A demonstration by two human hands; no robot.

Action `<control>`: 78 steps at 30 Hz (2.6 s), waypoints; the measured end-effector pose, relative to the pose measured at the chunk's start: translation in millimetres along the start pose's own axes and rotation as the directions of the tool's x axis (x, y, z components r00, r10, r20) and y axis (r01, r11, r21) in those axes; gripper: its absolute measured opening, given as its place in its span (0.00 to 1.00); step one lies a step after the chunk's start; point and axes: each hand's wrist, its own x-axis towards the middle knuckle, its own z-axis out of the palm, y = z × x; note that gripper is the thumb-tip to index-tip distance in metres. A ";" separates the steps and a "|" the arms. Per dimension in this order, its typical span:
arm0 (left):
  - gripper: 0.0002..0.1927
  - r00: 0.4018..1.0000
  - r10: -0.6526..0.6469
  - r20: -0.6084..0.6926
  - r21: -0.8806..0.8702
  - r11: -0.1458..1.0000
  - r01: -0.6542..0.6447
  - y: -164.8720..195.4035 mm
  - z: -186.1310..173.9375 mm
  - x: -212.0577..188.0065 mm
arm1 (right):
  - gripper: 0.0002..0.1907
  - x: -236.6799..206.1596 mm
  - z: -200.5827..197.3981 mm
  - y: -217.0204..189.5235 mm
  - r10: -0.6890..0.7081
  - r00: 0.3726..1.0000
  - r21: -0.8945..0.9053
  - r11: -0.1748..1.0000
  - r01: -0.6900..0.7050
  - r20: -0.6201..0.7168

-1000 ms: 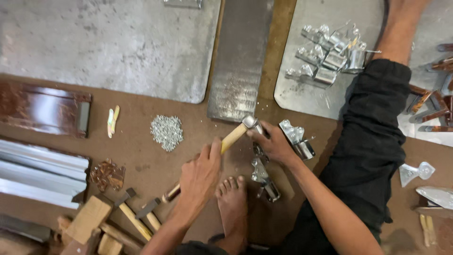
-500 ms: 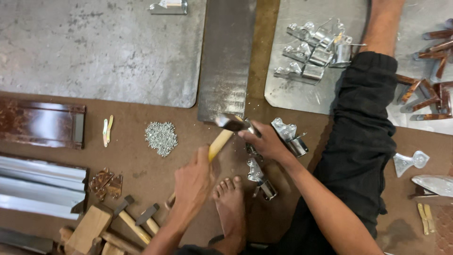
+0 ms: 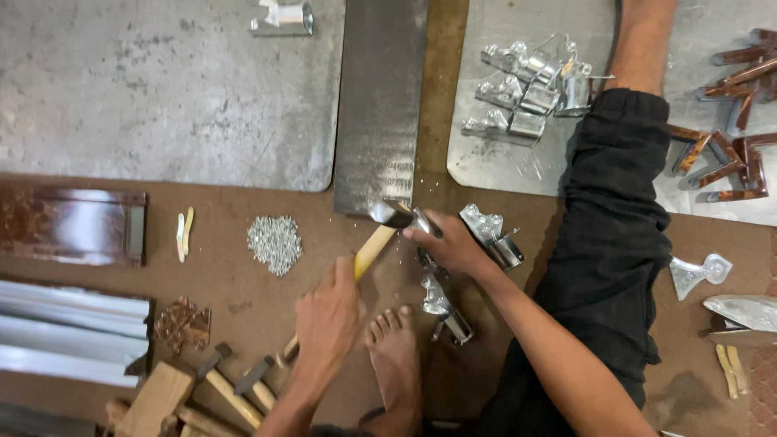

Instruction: The person sits on the floor of a metal workshop and hammers aluminum pieces one at a time on a steel anvil block, flattening and shaping them with a hammer, then sets the finished pieces on a metal tray beside them.

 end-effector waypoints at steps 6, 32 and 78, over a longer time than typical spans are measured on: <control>0.12 0.980 0.197 0.036 -0.757 0.646 -0.102 -27.1 -32.9 -22.4 | 0.22 -1.4 -1.4 4.1 0.017 1.000 0.122 0.992 -0.020 0.022; 0.10 0.983 -0.158 0.095 -0.400 0.898 0.182 -38.7 50.5 -12.8 | 0.23 7.4 -3.7 3.8 -0.021 0.999 -0.070 0.997 0.024 0.045; 0.07 0.959 -0.134 0.250 -0.908 0.311 0.281 -7.9 136.5 -40.4 | 0.37 -53.4 72.5 -17.4 -0.061 0.876 0.460 0.832 0.309 -0.479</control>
